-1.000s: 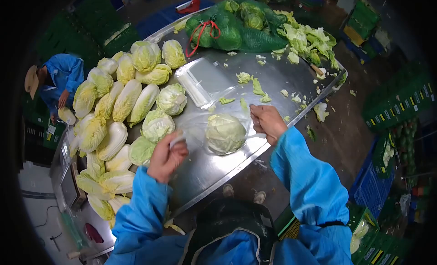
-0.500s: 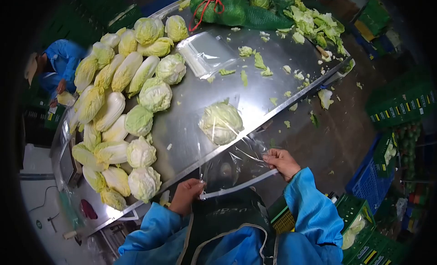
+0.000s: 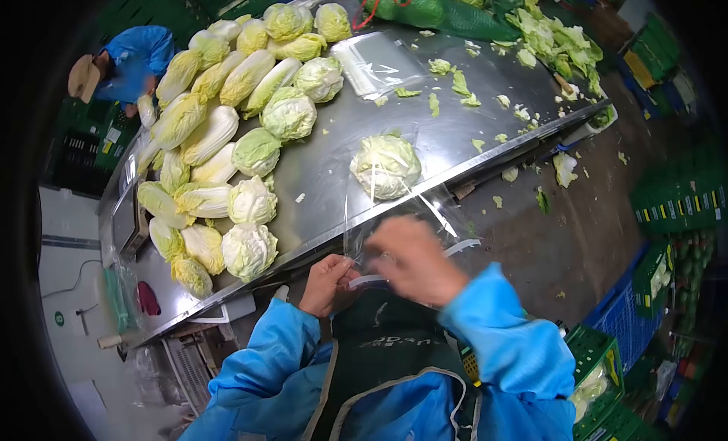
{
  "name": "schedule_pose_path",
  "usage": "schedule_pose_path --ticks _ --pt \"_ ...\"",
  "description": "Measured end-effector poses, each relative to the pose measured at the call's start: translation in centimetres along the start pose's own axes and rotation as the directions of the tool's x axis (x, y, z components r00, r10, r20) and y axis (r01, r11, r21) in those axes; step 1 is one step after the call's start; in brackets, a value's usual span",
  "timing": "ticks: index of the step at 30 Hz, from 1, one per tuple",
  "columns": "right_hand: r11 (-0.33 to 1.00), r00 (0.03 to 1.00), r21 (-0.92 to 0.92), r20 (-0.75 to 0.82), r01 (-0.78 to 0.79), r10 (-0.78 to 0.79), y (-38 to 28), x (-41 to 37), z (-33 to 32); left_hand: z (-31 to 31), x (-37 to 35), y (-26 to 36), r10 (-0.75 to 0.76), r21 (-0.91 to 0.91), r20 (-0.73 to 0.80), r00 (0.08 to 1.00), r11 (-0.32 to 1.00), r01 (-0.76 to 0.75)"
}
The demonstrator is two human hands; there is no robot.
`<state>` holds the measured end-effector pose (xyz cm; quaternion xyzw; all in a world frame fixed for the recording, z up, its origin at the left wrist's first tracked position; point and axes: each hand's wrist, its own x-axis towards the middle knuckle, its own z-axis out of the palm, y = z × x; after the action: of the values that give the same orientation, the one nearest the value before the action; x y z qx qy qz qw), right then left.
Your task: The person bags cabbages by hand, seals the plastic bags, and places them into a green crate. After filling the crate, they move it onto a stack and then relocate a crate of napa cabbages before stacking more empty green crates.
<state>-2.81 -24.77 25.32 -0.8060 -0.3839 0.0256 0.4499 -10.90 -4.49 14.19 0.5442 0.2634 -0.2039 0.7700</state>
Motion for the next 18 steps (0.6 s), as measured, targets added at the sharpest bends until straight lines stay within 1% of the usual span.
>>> schedule_pose_path --ticks 1,2,3,4,6,10,12,13,15,16,18 --pt "0.999 0.977 0.030 0.210 -0.043 0.036 0.1 0.4 2.5 0.2 -0.1 -0.1 0.007 -0.009 -0.009 1.000 1.000 -0.007" --pt "0.999 0.954 0.009 0.300 -0.033 0.029 1.1 0.4 5.0 0.3 -0.1 -0.1 0.021 -0.048 -0.018 1.000 0.999 -0.022" --pt "1.000 0.950 0.009 0.311 -0.019 0.015 2.0 0.2 6.3 0.4 -0.1 0.0 0.036 -0.088 -0.028 0.999 0.995 -0.038" --pt "0.999 0.937 -0.041 0.347 -0.021 0.034 2.6 0.2 7.3 0.4 -0.2 0.3 0.046 -0.101 -0.038 0.998 0.994 -0.050" --pt "0.991 0.895 -0.130 0.441 -0.016 0.072 2.7 0.4 7.5 0.6 -0.5 0.9 0.004 -0.061 -0.027 1.000 0.998 -0.006" --pt "0.985 0.889 -0.163 0.457 0.052 0.028 1.8 0.5 6.7 0.6 0.0 0.8 0.008 -0.050 -0.017 1.000 0.999 -0.009" --pt "0.970 0.901 -0.223 0.434 0.098 0.009 1.6 0.2 6.6 0.6 0.3 0.5 0.003 -0.031 -0.002 1.000 1.000 -0.003" --pt "0.969 0.902 -0.225 0.431 0.100 0.007 1.6 0.1 6.6 0.7 0.4 0.5 0.007 -0.029 0.000 1.000 1.000 -0.007" --pt "0.958 0.865 -0.278 0.493 0.062 0.088 1.6 -0.1 6.7 0.8 0.5 0.4 -0.026 -0.041 0.011 1.000 0.999 0.027" --pt "0.962 0.887 -0.264 0.457 0.069 0.062 1.8 -0.5 6.9 0.9 0.5 0.3 -0.029 -0.030 0.016 0.999 0.999 0.030" --pt "0.971 0.889 -0.234 0.453 0.038 0.074 1.5 -1.6 6.3 1.0 0.5 0.2 -0.022 -0.004 0.051 0.998 1.000 0.022"
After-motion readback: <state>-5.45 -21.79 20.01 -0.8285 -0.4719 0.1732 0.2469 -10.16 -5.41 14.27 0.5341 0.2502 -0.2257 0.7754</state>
